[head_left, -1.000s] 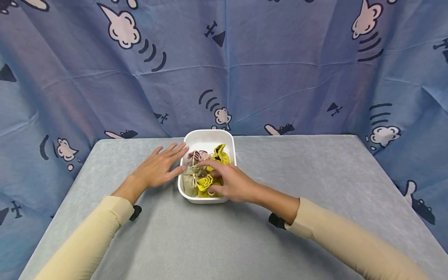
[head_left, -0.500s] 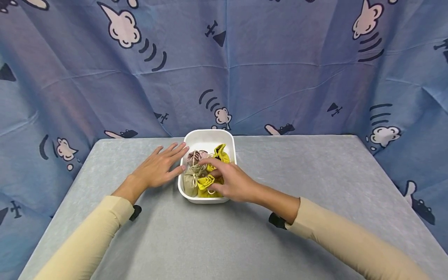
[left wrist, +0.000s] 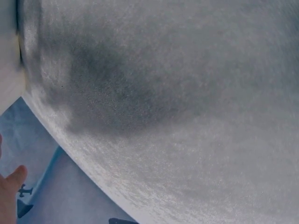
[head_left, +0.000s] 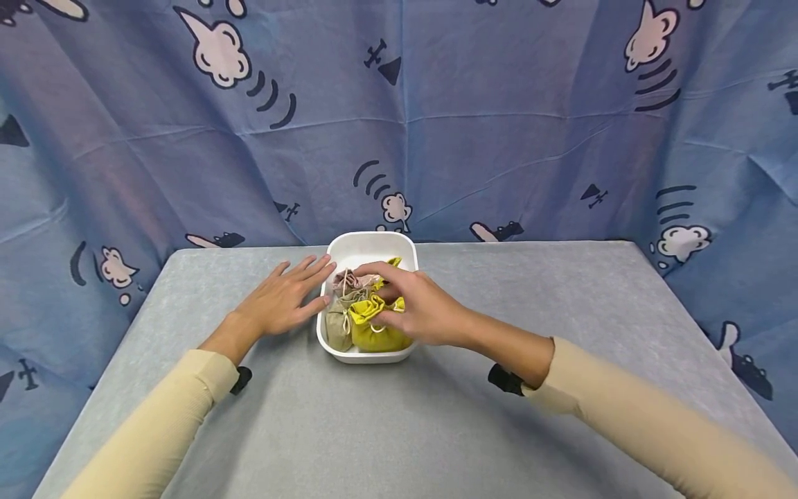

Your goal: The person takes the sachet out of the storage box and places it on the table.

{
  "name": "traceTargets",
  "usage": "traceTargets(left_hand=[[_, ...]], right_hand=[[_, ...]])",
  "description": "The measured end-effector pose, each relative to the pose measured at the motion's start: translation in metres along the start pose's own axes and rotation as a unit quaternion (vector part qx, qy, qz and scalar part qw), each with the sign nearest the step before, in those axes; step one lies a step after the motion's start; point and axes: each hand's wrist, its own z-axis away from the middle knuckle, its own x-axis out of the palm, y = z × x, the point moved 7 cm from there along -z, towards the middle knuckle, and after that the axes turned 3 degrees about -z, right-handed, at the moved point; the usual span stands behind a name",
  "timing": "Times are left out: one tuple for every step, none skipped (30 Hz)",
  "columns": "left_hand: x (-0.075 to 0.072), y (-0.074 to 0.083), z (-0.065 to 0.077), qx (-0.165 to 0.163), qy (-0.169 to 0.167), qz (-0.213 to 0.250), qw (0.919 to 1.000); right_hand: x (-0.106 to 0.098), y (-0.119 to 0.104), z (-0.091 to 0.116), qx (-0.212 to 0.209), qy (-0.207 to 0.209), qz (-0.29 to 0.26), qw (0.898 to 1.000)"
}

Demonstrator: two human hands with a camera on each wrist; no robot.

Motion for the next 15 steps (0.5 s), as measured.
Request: traceTargets(left_hand=[[0.0, 0.0, 0.0, 0.001, 0.0, 0.0, 1.0], [0.0, 0.0, 0.0, 0.002, 0.0, 0.0, 1.0], [0.001, 0.0, 0.0, 0.003, 0.001, -0.001, 1.0], [0.001, 0.0, 0.0, 0.004, 0.002, -0.001, 1.0], [0.001, 0.0, 0.0, 0.004, 0.002, -0.001, 1.0], [0.001, 0.0, -0.001, 0.004, 0.003, -0.002, 1.0], [0.001, 0.0, 0.0, 0.003, 0.004, -0.003, 1.0], [0.001, -0.001, 0.0, 0.003, 0.005, -0.003, 1.0], [0.001, -0.001, 0.0, 0.003, 0.006, -0.002, 1.0], [0.001, -0.001, 0.0, 0.004, 0.007, -0.002, 1.0], [0.001, -0.001, 0.0, 0.004, 0.007, -0.002, 1.0], [0.001, -0.001, 0.0, 0.004, 0.006, -0.002, 1.0], [0.001, -0.001, 0.0, 0.004, 0.006, -0.002, 1.0], [0.002, -0.001, 0.0, 0.004, 0.006, -0.002, 1.0], [0.002, -0.001, 0.0, 0.003, 0.006, -0.002, 1.0]], right_hand=[[-0.003, -0.002, 0.001, 0.0, -0.001, 0.0, 1.0], [-0.005, -0.003, 0.001, 0.0, -0.001, 0.0, 1.0], [-0.008, -0.005, 0.002, -0.001, -0.001, 0.001, 1.0], [-0.01, -0.006, 0.002, -0.002, 0.0, 0.003, 1.0], [-0.013, -0.007, 0.002, -0.005, 0.0, 0.007, 1.0], [-0.015, -0.009, 0.003, -0.007, 0.001, 0.011, 1.0], [-0.017, -0.01, 0.003, -0.009, 0.002, 0.015, 1.0], [-0.018, -0.011, 0.004, -0.01, 0.001, 0.016, 1.0], [-0.019, -0.011, 0.004, -0.012, 0.001, 0.017, 1.0], [-0.02, -0.012, 0.004, -0.015, 0.001, 0.017, 1.0], [-0.022, -0.013, 0.005, -0.016, 0.001, 0.015, 1.0], [-0.023, -0.014, 0.005, -0.017, 0.0, 0.013, 1.0], [-0.024, -0.015, 0.006, -0.018, -0.001, 0.011, 1.0], [-0.026, -0.017, 0.007, -0.022, -0.002, 0.008, 1.0], [-0.027, -0.018, 0.007, -0.024, -0.002, 0.007, 1.0]])
